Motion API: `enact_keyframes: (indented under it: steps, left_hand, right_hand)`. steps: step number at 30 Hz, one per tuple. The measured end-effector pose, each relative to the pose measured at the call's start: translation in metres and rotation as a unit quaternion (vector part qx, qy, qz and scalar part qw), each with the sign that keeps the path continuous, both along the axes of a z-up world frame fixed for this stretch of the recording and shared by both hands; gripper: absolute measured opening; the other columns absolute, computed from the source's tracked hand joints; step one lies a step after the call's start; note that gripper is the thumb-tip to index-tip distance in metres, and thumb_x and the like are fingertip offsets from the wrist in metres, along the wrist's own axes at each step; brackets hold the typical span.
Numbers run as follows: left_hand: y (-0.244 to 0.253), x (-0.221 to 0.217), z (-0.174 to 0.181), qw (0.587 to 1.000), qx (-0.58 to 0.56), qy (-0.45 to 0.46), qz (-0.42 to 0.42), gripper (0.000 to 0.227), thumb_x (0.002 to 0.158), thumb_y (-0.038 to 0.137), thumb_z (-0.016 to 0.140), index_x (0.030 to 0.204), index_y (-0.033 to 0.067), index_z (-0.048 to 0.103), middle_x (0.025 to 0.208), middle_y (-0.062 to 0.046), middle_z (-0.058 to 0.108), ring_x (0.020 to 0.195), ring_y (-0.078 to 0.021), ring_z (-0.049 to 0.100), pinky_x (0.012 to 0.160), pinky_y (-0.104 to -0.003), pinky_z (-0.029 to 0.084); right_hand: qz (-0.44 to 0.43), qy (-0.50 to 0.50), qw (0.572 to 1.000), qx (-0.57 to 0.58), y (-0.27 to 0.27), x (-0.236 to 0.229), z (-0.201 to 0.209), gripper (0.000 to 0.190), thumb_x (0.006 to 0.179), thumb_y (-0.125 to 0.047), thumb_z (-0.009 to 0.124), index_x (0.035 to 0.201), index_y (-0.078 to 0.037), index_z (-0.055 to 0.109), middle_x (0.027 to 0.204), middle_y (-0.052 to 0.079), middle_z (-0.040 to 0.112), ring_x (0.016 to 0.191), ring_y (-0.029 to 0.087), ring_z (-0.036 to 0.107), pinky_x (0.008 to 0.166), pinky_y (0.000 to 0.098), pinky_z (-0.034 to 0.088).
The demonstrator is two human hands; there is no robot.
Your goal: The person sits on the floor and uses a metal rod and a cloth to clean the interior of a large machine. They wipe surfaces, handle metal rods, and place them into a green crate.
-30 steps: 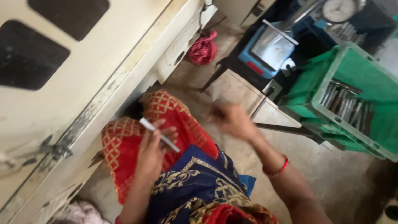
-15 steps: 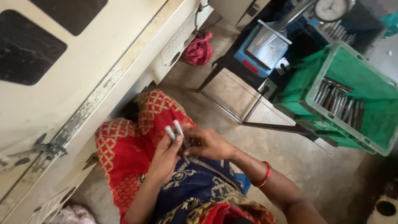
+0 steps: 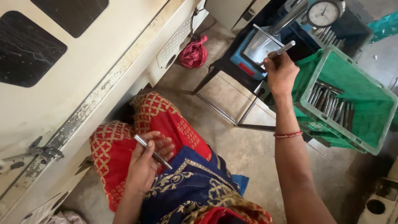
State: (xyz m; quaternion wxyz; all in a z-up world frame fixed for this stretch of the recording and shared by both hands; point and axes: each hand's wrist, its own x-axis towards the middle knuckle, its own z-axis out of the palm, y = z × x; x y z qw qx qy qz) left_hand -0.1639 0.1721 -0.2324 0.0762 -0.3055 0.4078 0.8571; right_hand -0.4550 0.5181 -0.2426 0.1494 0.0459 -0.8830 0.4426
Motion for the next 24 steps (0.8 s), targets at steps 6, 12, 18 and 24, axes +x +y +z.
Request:
enact_keyframes:
  steps: [6, 12, 18, 24]
  left_hand:
    - [-0.004, -0.001, -0.005, 1.000, 0.005, 0.004, 0.014, 0.031, 0.106, 0.022, 0.044, 0.132, 0.0068, 0.053, 0.117, -0.020, 0.068, 0.107, -0.0324, 0.070, 0.092, -0.048, 0.059]
    - [-0.003, -0.002, -0.008, 1.000, 0.001, -0.009, 0.012, 0.031, 0.105, 0.022, 0.045, 0.130, 0.0065, 0.053, 0.116, -0.020, 0.069, 0.105, -0.0313, 0.070, 0.091, -0.047, 0.059]
    - [-0.006, 0.002, -0.015, 1.000, -0.004, -0.009, 0.019, 0.031, 0.106, 0.022, 0.045, 0.130, 0.0047, 0.054, 0.114, -0.021, 0.069, 0.103, -0.0317, 0.071, 0.091, -0.048, 0.059]
    - [-0.011, 0.004, -0.017, 0.999, -0.001, -0.013, 0.031, 0.030, 0.105, 0.021, 0.045, 0.131, 0.0066, 0.053, 0.116, -0.020, 0.070, 0.105, -0.0313, 0.071, 0.091, -0.047, 0.059]
  right_hand:
    - [0.001, 0.025, 0.999, 0.023, 0.004, -0.009, -0.022, 0.021, 0.088, -0.003, 0.080, 0.104, 0.002, 0.068, 0.089, 0.014, 0.077, 0.081, 0.022, 0.078, 0.074, 0.0317, 0.060]
    - [-0.023, 0.011, 0.997, 0.068, 0.005, -0.010, -0.026, 0.021, 0.086, -0.003, 0.085, 0.099, 0.001, 0.069, 0.087, 0.015, 0.077, 0.078, 0.025, 0.078, 0.072, 0.0332, 0.060]
    - [-0.049, 0.010, 0.996, 0.072, 0.007, -0.017, -0.031, 0.022, 0.084, -0.005, 0.084, 0.099, 0.001, 0.069, 0.086, 0.015, 0.077, 0.077, 0.025, 0.078, 0.071, 0.0340, 0.060]
    - [-0.056, 0.031, 0.995, 0.080, 0.010, -0.031, -0.033, 0.020, 0.084, -0.006, 0.084, 0.096, 0.000, 0.070, 0.085, 0.015, 0.077, 0.075, 0.027, 0.077, 0.072, 0.0364, 0.060]
